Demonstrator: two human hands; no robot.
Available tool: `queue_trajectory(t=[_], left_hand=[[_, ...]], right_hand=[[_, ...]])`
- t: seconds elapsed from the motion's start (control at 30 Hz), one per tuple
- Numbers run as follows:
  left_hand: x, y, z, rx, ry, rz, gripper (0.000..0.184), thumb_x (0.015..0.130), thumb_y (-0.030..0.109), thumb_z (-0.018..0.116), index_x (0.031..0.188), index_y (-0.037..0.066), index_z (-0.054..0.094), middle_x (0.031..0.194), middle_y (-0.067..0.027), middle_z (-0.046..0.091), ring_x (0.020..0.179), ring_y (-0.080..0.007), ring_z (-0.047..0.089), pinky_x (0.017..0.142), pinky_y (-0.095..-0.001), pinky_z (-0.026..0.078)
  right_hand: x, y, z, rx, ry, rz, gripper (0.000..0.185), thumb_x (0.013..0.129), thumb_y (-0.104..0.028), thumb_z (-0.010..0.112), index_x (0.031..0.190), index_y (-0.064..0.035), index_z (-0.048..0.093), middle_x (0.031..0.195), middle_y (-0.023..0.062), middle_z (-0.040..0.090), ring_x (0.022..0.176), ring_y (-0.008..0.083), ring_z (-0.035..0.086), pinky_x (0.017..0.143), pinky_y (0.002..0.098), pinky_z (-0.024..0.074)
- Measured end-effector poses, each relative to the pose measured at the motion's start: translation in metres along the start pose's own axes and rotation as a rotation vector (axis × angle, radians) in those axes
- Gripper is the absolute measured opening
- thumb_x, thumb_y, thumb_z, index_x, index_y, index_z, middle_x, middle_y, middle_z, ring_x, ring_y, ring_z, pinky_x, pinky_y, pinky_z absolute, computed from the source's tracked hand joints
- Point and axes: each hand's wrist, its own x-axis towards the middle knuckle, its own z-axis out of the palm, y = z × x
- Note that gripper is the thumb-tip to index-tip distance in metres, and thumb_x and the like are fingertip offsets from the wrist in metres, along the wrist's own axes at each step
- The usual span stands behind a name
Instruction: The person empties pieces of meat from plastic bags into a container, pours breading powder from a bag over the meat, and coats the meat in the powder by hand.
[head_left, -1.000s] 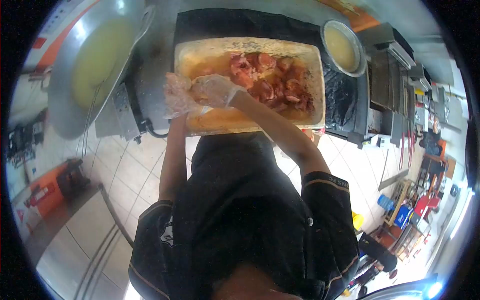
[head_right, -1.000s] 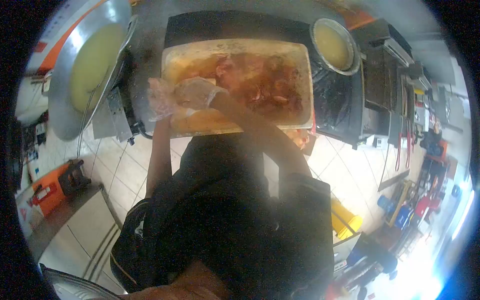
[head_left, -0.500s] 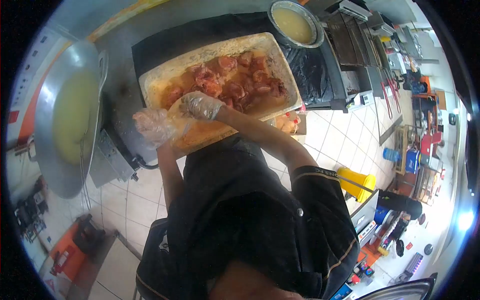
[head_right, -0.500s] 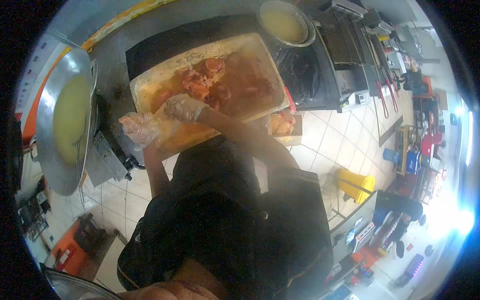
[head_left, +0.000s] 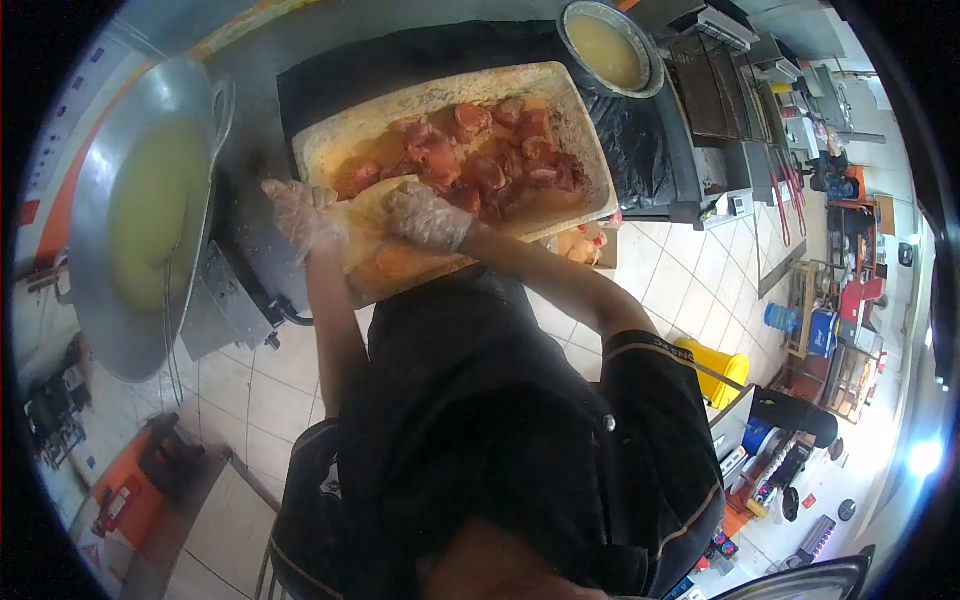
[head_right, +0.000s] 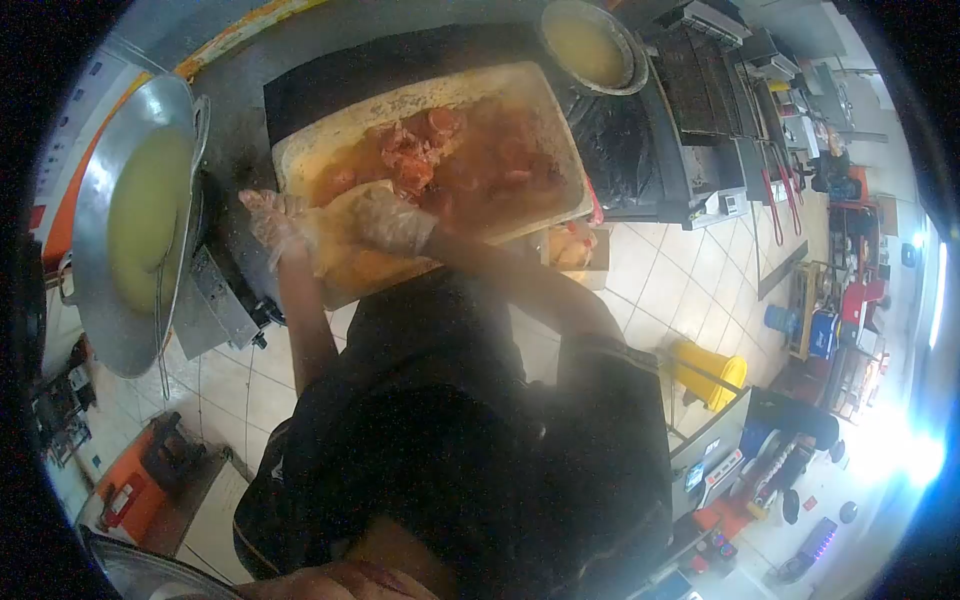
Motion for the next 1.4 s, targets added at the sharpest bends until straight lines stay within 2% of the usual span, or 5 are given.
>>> queue_trajectory(t=[0.53, 1.0, 1.17, 1.33, 1.4], left_hand=[[0.011, 0.006, 0.079, 0.505, 0.352, 0.016, 0.044, 0.095, 0.053, 0.051, 0.072, 0.016, 0.047, 0.058, 0.0035, 0.038, 0.045, -0.0104, 0.036, 0.042, -0.0267, 0.029], [-0.038, 0.064, 0.074, 1.892, -0.958, 0.926, 0.041, 0.091, 0.023, 0.062, 0.128, 0.009, 0.054, 0.138, -0.0092, 0.047, 0.124, -0.0273, 0.049, 0.098, -0.0395, 0.045], [-0.087, 0.089, 0.070, 1.502, -0.523, 0.415, 0.039, 0.089, 0.023, 0.067, 0.123, 0.007, 0.057, 0.130, -0.0131, 0.053, 0.115, -0.0309, 0.054, 0.098, -0.0433, 0.046], [-0.102, 0.018, -0.019, 0.463, 0.300, -0.548, 0.048, 0.097, 0.043, 0.051, 0.126, 0.004, 0.052, 0.118, -0.0127, 0.058, 0.111, -0.0288, 0.055, 0.096, -0.0405, 0.047], [-0.114, 0.008, 0.015, -0.130, -0.102, -0.930, 0.056, 0.092, 0.051, 0.056, 0.117, 0.001, 0.056, 0.117, -0.0142, 0.061, 0.107, -0.0340, 0.058, 0.102, -0.0499, 0.041]], right_hand=[[-0.024, 0.010, 0.056, -0.186, 0.056, 0.002, 0.021, 0.084, -0.023, 0.060, 0.099, -0.0096, 0.065, 0.094, 0.0094, 0.065, 0.090, 0.0205, 0.063, 0.076, 0.0321, 0.0488], [0.029, -0.004, 0.079, 0.446, -0.110, 0.492, 0.027, 0.090, -0.024, 0.054, 0.111, -0.0072, 0.061, 0.105, 0.0142, 0.063, 0.101, 0.0281, 0.061, 0.082, 0.0404, 0.0487], [0.033, 0.005, 0.018, -0.314, 0.120, 0.240, 0.027, 0.088, -0.021, 0.057, 0.111, -0.0055, 0.059, 0.107, 0.0133, 0.063, 0.102, 0.0316, 0.060, 0.083, 0.0382, 0.0484], [0.054, -0.026, -0.059, 1.320, 0.579, 1.099, 0.043, 0.088, -0.026, 0.057, 0.125, -0.0045, 0.055, 0.122, 0.0110, 0.057, 0.115, 0.0237, 0.053, 0.094, 0.0360, 0.0411], [0.053, -0.017, -0.044, 1.117, 0.767, 0.910, 0.026, 0.093, -0.030, 0.058, 0.105, -0.0077, 0.058, 0.098, 0.0033, 0.056, 0.092, 0.0151, 0.053, 0.078, 0.0317, 0.0448]])
